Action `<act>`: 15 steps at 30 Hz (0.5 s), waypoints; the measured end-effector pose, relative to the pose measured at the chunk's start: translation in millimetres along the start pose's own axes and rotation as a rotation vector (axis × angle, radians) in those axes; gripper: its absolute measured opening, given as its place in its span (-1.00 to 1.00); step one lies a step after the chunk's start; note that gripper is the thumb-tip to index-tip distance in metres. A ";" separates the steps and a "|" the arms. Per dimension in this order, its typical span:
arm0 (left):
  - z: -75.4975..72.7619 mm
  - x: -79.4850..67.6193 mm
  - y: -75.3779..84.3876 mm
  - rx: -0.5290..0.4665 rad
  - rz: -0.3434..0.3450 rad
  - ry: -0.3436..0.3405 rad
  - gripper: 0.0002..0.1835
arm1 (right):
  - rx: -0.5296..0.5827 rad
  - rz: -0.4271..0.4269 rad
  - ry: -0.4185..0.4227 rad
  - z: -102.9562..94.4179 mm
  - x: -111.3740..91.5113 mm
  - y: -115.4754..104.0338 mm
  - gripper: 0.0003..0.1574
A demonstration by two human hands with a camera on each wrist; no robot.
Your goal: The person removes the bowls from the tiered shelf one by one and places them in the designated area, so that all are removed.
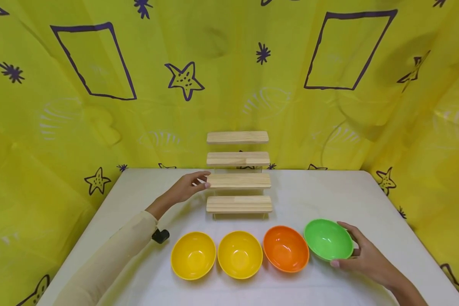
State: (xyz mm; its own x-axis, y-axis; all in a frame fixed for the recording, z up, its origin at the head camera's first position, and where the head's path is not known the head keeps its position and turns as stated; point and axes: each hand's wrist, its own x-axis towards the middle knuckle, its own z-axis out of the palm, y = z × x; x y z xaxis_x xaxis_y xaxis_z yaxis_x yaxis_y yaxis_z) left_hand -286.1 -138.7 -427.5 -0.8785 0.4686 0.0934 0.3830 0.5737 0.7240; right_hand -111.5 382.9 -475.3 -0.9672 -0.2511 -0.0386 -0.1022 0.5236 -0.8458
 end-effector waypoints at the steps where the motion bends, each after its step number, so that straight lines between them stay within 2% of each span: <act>1: 0.0 -0.1 -0.1 -0.001 0.001 -0.001 -0.42 | 0.002 0.011 -0.003 0.7 0.4 0.0 0.21; 5: -0.4 -0.4 -0.8 0.002 0.007 -0.003 -0.42 | -0.005 0.044 -0.013 2.4 2.0 0.3 0.22; 10: -0.7 -0.2 -2.0 0.006 0.007 0.000 -0.42 | -0.032 0.028 -0.017 1.3 1.5 0.6 0.24; 15: -1.4 0.2 -2.3 0.005 0.018 -0.007 -0.40 | -0.062 0.051 -0.038 -0.6 -0.5 0.8 0.28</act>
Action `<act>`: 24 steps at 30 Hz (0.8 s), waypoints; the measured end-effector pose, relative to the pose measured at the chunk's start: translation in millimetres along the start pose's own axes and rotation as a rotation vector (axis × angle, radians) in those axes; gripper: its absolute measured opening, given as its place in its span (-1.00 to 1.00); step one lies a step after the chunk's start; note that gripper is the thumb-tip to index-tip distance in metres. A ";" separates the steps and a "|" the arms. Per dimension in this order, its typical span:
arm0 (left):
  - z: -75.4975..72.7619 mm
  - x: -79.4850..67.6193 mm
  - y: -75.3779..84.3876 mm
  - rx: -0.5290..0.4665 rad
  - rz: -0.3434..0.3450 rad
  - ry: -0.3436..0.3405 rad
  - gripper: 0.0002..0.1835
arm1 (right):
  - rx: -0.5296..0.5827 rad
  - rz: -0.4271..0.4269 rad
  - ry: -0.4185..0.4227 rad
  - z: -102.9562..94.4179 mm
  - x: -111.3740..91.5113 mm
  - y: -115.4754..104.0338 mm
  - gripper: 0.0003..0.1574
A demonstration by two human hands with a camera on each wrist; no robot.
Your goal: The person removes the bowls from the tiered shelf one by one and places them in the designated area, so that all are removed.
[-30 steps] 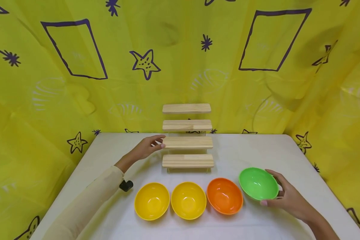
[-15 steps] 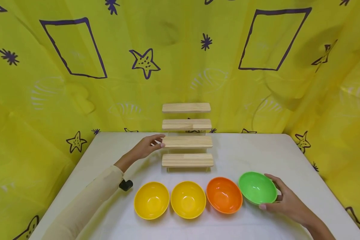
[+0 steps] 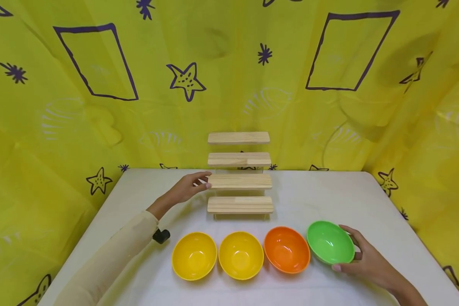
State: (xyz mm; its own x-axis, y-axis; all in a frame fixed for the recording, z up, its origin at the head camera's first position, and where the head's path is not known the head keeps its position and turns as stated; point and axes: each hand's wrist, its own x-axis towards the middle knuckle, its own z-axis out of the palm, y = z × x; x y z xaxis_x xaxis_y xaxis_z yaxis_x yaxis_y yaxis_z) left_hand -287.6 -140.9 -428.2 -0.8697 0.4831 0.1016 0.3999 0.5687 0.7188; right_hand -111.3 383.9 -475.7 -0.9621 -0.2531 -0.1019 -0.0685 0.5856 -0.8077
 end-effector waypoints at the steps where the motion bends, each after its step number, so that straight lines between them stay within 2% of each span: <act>1: -0.1 -0.1 0.2 0.001 -0.001 0.001 -0.41 | -0.006 0.001 -0.004 -0.4 -0.2 0.1 0.29; 6: -0.6 -0.8 1.5 0.000 -0.012 0.005 -0.41 | 0.003 -0.031 -0.012 -2.0 0.4 0.5 0.29; 16: -2.2 0.0 0.4 0.005 -0.021 0.001 -0.42 | 0.098 -0.074 -0.028 -1.4 2.0 7.0 0.18; 21: -1.4 -1.9 0.2 0.002 -0.018 0.000 -0.41 | 0.083 -0.063 -0.032 -1.0 2.1 5.8 0.19; 24: -0.2 -4.5 -0.5 0.003 -0.015 0.007 -0.41 | 0.063 -0.016 -0.042 -0.6 0.9 3.5 0.22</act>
State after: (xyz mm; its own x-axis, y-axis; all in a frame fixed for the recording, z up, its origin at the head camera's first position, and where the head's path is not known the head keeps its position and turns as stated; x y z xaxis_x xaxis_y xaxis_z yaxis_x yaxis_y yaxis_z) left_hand -283.9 -143.4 -428.8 -0.8775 0.4699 0.0960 0.3881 0.5780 0.7178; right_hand -112.5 386.2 -478.3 -0.9491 -0.2945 -0.1120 -0.0654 0.5319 -0.8443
